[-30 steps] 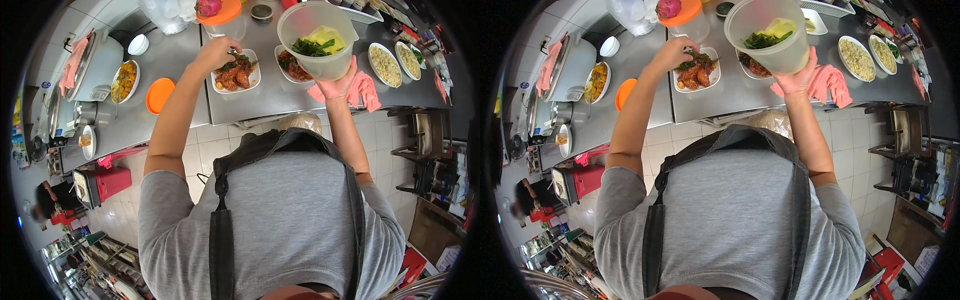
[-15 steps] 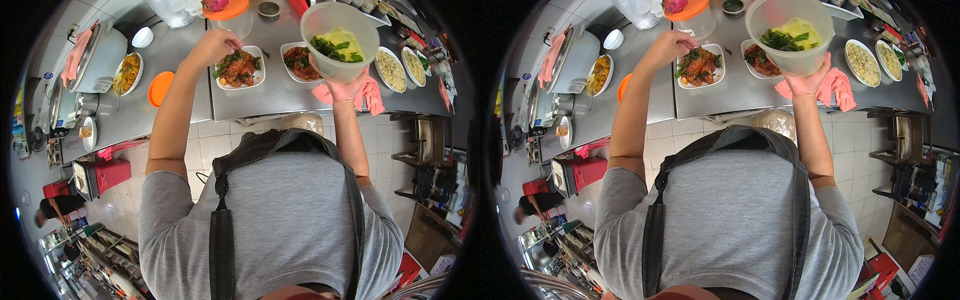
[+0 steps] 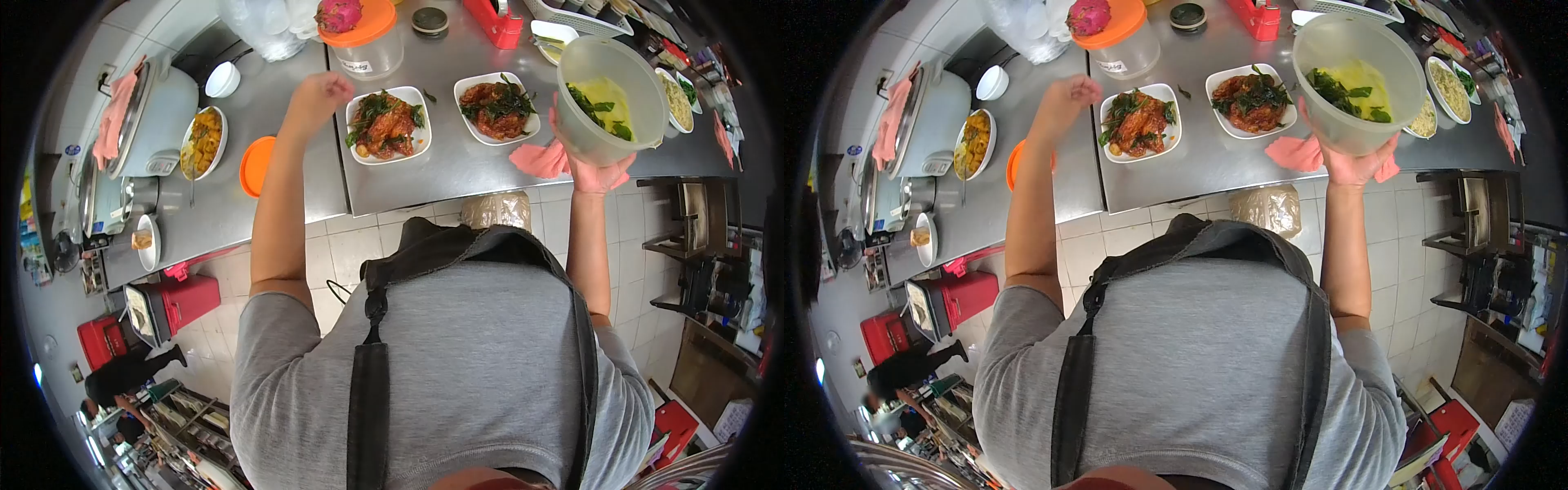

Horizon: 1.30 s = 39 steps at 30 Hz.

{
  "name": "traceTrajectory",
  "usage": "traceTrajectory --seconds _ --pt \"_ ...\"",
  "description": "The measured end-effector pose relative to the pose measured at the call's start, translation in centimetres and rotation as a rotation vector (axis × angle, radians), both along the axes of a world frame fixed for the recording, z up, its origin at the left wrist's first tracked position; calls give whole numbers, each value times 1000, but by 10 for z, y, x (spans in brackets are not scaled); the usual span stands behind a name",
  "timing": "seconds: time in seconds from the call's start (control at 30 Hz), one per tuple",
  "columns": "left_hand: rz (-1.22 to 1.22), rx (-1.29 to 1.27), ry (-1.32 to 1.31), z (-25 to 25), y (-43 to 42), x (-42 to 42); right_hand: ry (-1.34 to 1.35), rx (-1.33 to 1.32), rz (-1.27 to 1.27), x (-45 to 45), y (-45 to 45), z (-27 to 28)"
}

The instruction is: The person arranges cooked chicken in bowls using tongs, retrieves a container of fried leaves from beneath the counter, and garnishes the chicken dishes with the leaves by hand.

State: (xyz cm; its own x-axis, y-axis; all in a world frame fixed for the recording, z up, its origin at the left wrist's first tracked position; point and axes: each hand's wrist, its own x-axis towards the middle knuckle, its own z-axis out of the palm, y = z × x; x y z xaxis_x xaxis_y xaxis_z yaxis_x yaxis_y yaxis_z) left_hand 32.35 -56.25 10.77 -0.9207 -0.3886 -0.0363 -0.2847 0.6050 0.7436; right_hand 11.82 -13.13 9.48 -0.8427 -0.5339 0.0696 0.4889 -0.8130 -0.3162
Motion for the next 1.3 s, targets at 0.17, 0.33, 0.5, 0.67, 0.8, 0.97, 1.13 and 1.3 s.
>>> traceTrajectory --seconds 0.17,0.33,0.5,0.67,0.8,0.97,1.13,1.3 --pt "-455 -463 -18 14 51 -109 19 55 -133 -2 30 -8" --pt "-974 -672 -295 -42 61 -190 8 171 -371 15 64 11" --pt "-1135 -755 -460 -51 63 -210 -44 73 -427 22 121 7" --pt "-1083 -706 -451 -42 53 -208 5 116 -505 28 146 1" --pt "-1003 -640 -249 16 47 -180 1 69 -475 24 152 3" --pt "-952 -782 -135 75 58 -105 -26 148 -461 11 140 10" --pt "-952 -783 -143 61 56 -70 78 -123 -251 -7 140 -8" --pt "-778 -719 -50 86 87 -90 -11 151 -451 4 127 16"
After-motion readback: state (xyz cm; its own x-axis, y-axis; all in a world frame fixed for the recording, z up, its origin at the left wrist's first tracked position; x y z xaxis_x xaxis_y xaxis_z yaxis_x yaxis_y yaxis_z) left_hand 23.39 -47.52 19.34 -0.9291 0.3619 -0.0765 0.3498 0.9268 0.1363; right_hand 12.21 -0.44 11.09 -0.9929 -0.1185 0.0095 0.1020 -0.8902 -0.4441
